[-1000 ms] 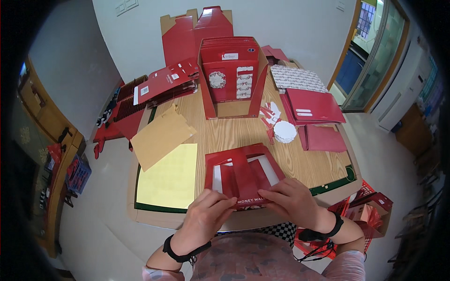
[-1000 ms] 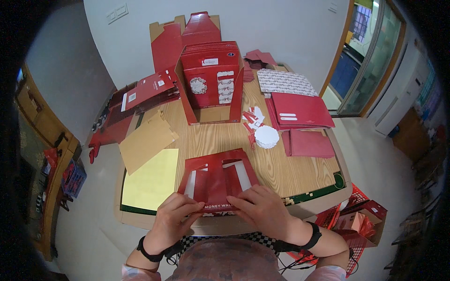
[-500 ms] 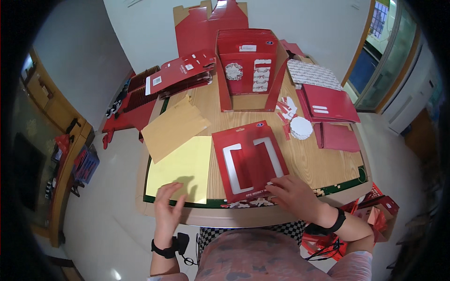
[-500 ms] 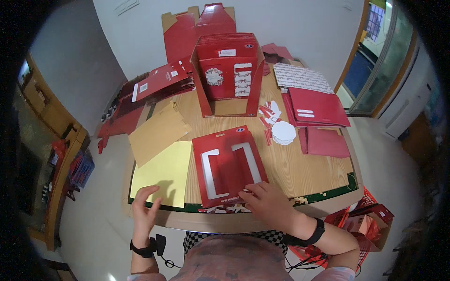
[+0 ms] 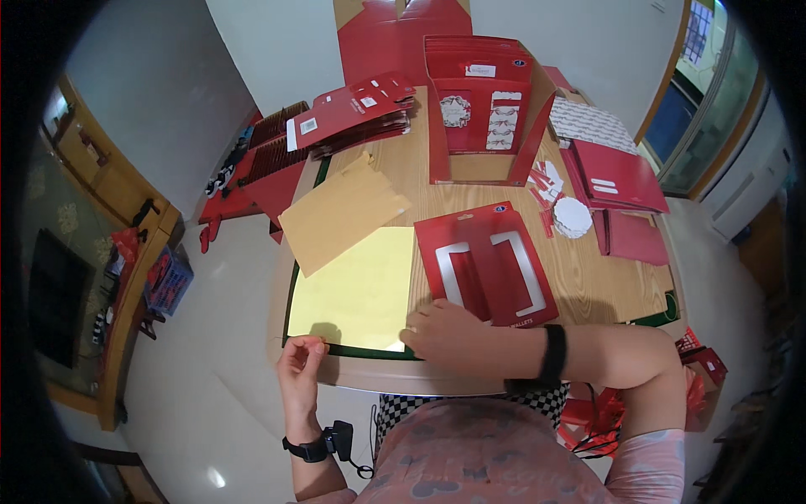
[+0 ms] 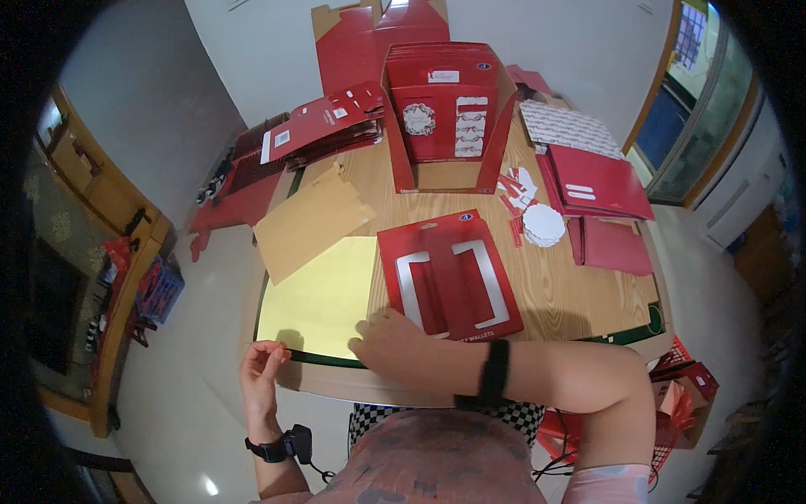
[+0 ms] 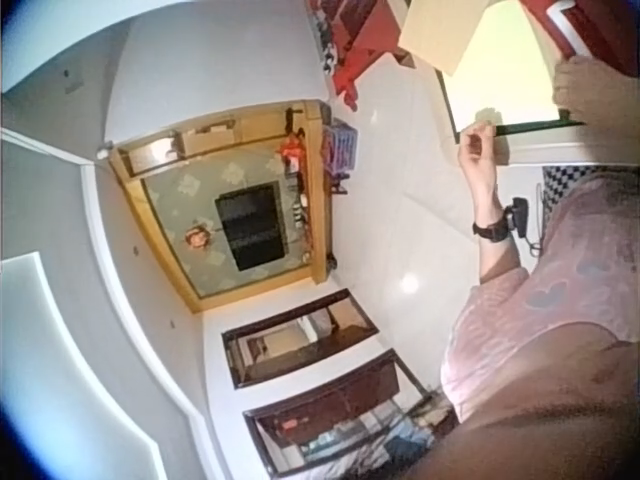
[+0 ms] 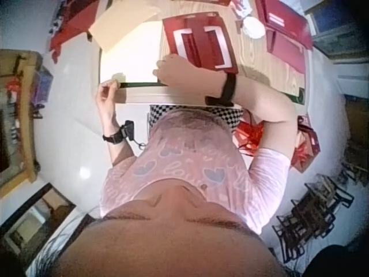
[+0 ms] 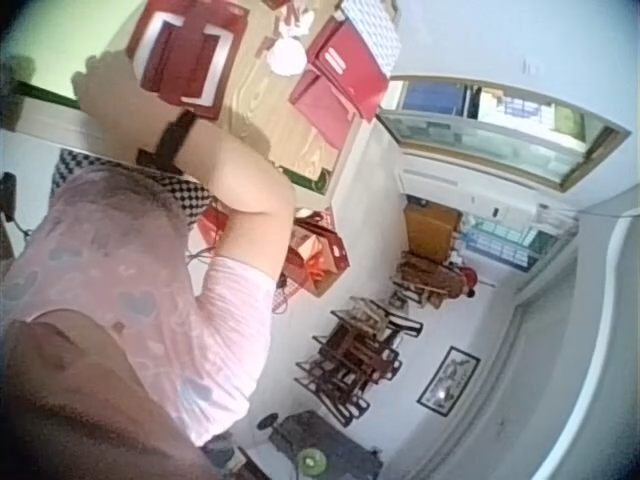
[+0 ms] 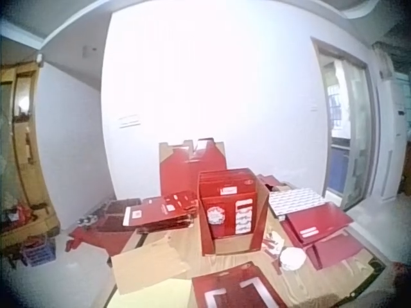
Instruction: Assembling red paper money wallets or folders at a table.
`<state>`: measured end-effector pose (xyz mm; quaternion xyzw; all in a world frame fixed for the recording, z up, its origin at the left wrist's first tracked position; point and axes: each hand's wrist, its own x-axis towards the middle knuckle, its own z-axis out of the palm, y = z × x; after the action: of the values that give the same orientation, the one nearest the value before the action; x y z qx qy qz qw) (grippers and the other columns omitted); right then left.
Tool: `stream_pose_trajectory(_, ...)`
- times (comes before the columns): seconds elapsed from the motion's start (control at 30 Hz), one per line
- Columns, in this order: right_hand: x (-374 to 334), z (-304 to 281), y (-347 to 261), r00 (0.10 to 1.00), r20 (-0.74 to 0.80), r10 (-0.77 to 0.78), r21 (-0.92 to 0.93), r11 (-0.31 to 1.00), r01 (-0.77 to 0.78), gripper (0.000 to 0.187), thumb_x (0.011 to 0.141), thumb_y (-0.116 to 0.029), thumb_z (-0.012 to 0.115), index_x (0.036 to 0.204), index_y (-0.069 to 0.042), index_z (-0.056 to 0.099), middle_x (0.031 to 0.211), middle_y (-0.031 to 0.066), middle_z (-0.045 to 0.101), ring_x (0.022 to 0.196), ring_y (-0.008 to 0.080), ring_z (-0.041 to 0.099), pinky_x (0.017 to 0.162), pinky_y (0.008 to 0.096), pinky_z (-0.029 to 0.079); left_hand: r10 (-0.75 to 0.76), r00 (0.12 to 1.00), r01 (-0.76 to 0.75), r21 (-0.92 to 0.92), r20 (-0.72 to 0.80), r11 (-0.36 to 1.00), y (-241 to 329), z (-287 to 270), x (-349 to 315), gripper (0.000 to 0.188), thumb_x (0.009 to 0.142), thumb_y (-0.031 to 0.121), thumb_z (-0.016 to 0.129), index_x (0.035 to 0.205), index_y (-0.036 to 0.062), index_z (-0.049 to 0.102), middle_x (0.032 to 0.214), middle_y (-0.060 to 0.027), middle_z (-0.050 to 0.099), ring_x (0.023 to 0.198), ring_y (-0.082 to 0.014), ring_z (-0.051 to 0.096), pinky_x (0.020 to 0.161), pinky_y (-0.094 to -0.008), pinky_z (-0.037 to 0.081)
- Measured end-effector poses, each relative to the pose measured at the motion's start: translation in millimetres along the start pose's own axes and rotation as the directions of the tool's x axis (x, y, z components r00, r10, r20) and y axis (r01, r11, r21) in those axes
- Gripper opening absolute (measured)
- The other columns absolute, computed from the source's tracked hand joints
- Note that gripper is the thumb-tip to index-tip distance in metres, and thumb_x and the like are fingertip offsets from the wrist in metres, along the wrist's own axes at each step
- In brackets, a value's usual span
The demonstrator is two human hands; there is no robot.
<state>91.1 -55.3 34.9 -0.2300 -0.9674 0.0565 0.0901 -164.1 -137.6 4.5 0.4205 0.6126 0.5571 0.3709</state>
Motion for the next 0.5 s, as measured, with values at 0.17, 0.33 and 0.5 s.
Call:
stream_pose_trajectory(0.17,36,43,-16,0.985,-0.173,-0.025,-0.059,0.998,0.015,0.018,0.073,-0.016,0.061,0.086,-0.004,0.058,0.081,0.0101,0.059,0.082,0.0254,0.059,0.076,0.0361,0.046,-0.155,0.984,0.172,-0.258,0.082,0.951,-2,1,-6,0.008,0.09,0.002,0.059,0.091,0.0058,0.052,0.085,-0.0065,0.062,0.07,-0.0148,0.062,0.074,-0.0277,0.05)
stream_pose_trajectory(0.33,41,49,-24,0.996,-0.088,-0.023,-0.237,0.972,0.002,0.016,0.074,-0.017,0.058,0.083,-0.003,0.057,0.076,0.0117,0.06,0.074,0.0239,0.059,0.071,0.0356,0.045,-0.18,0.975,0.214,-0.332,0.13,0.919,-7,3,-12,0.01,0.09,0.008,0.061,0.092,0.007,0.052,0.084,-0.0086,0.064,0.071,-0.0165,0.064,0.07,-0.0309,0.056)
stream_pose_trajectory(0.5,42,53,-29,0.988,-0.151,-0.035,-0.261,0.965,-0.005,0.016,0.075,-0.017,0.058,0.082,-0.003,0.056,0.074,0.012,0.06,0.072,0.0243,0.059,0.067,0.0358,0.045,-0.219,0.956,0.284,-0.428,0.195,0.858,-9,6,-11,0.007,0.091,0.006,0.059,0.091,0.0062,0.052,0.085,-0.0093,0.063,0.073,-0.0177,0.065,0.071,-0.0329,0.057)
